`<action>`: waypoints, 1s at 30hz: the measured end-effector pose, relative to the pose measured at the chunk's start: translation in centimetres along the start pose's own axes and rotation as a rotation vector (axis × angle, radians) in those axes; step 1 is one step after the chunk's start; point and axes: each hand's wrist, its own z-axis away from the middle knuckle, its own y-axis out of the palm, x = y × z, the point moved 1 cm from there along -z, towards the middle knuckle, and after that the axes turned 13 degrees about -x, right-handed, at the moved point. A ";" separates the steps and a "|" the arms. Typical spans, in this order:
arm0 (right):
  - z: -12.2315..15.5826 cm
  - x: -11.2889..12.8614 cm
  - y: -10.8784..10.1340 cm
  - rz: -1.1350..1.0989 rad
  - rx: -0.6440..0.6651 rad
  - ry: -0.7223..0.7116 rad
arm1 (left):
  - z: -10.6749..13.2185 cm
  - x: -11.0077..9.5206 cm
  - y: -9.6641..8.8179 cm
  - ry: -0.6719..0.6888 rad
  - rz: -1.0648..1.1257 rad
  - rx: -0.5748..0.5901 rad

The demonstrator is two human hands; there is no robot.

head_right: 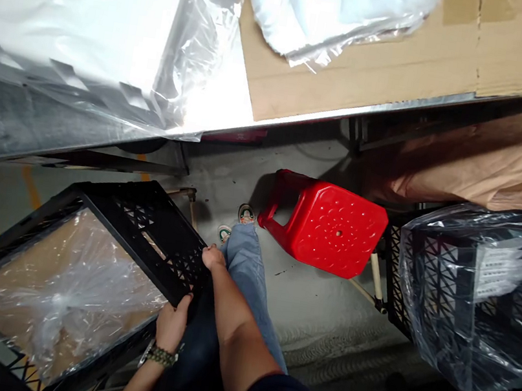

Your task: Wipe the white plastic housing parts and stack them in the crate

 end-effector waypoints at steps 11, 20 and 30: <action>-0.5 0.4 -0.7 0.032 0.075 -0.080 | 0.3 -0.3 -0.9 0.158 -0.214 -0.132; -0.7 -1.6 -0.1 0.035 0.105 -0.125 | 0.6 1.3 -0.4 0.225 -0.160 -0.152; 1.9 -3.2 -7.3 0.086 -0.174 -0.251 | 0.6 1.8 -0.4 0.165 -0.078 -0.073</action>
